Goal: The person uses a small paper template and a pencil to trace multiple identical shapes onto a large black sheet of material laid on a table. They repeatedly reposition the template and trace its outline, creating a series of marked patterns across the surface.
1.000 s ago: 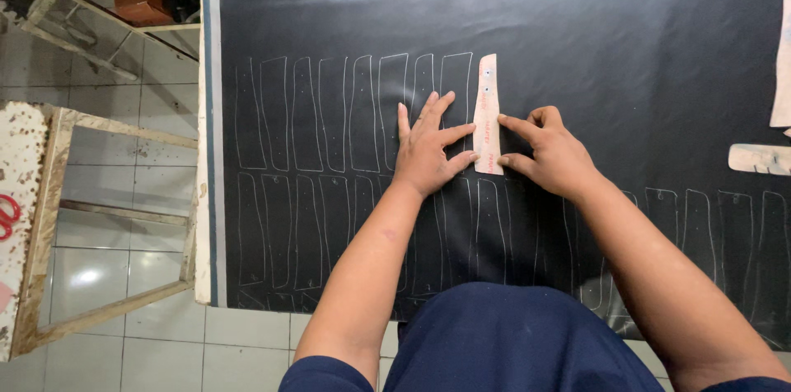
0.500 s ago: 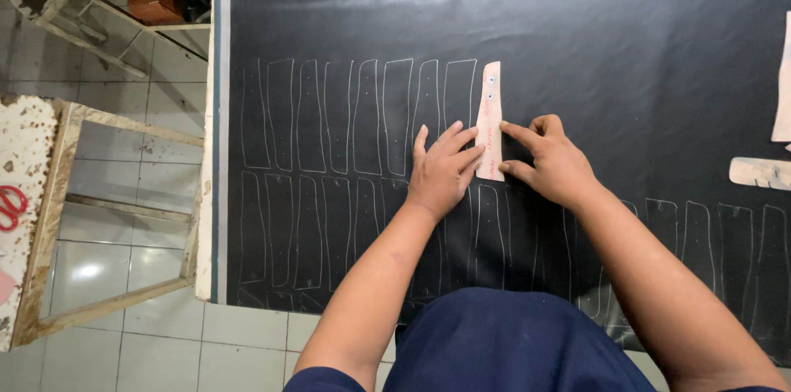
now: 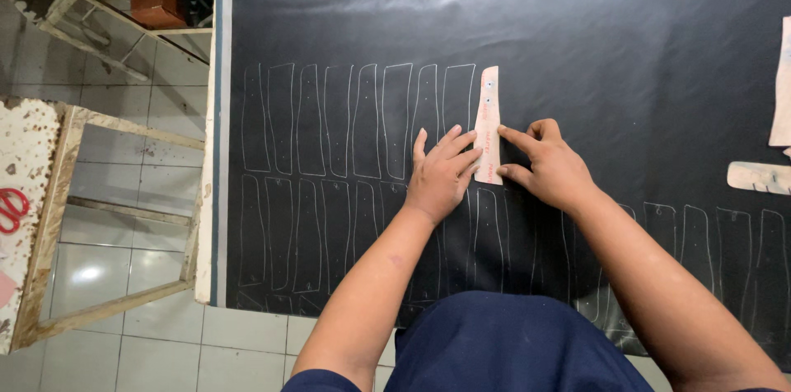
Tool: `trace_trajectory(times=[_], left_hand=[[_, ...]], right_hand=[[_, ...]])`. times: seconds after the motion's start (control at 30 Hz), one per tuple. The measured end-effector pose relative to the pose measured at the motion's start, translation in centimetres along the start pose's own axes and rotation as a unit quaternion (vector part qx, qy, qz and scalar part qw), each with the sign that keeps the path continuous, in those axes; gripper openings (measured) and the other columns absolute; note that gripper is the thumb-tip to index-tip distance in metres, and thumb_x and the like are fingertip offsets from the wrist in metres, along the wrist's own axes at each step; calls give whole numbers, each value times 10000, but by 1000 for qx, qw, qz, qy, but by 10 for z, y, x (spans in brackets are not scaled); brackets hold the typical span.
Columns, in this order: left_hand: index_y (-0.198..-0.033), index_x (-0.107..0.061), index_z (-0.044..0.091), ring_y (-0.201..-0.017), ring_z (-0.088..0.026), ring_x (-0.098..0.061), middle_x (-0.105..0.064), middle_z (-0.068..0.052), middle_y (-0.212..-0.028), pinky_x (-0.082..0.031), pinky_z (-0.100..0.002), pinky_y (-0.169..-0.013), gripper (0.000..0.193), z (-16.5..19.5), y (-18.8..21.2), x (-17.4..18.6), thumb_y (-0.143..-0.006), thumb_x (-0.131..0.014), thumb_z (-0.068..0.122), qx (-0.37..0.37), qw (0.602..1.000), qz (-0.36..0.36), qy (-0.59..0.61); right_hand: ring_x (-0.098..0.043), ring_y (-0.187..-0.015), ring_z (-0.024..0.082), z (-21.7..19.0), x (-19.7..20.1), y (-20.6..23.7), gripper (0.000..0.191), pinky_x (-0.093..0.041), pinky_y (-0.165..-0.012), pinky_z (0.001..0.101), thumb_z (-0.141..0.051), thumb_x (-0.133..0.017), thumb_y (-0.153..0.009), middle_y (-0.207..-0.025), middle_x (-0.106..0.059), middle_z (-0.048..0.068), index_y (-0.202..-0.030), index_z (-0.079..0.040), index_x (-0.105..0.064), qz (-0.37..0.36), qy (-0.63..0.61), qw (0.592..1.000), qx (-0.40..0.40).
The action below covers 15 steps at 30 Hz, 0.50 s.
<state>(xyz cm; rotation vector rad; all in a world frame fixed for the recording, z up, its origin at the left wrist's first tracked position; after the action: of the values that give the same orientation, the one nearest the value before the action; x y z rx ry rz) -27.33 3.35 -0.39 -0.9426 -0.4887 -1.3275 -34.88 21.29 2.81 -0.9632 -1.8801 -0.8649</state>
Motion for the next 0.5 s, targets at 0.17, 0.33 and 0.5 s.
trace_trajectory(times=[0.17, 0.33, 0.5], left_hand=[[-1189, -731, 224, -1411, -201, -514, -636, 52, -1396, -188, -633, -1223, 270, -2, -1, -1, -921, -705, 213, 5, 1000, 3, 7], [-1200, -725, 233, -1414, -194, -509, -627, 62, -1399, -189, -640, -1221, 279, 0, -2, 1, -922, -705, 214, 1, 1000, 3, -3], [-1186, -724, 201, -1398, -198, -512, -604, 43, -1408, -204, -686, -1156, 300, 11, -5, 7, -887, -703, 193, -14, 996, -20, -85]], right_hand=[[-663, -978, 285, 0, -1, 0, 675, -572, -811, 398, -434, -788, -809, -1277, -509, 127, -1439, -296, -587, 14, 4, 1000, 13], [-668, -986, 292, 4, -5, 0, 673, -570, -823, 401, -430, -779, -821, -1287, -509, 130, -1450, -294, -583, 9, 4, 1000, 8], [-641, -1030, 313, 17, -16, -2, 671, -553, -848, 413, -369, -781, -800, -1294, -497, 150, -1434, -259, -591, 3, -22, 1000, 11]])
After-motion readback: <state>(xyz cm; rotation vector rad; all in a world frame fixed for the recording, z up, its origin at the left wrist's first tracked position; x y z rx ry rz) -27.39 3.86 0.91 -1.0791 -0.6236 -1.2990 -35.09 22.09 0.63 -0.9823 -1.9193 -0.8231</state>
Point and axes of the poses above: each hand's wrist, its own y-axis away from the middle knuckle, its own x-axis out of the back of the hand, z = x × y, the point moved 4 cm from there along -y, towards the middle knuckle
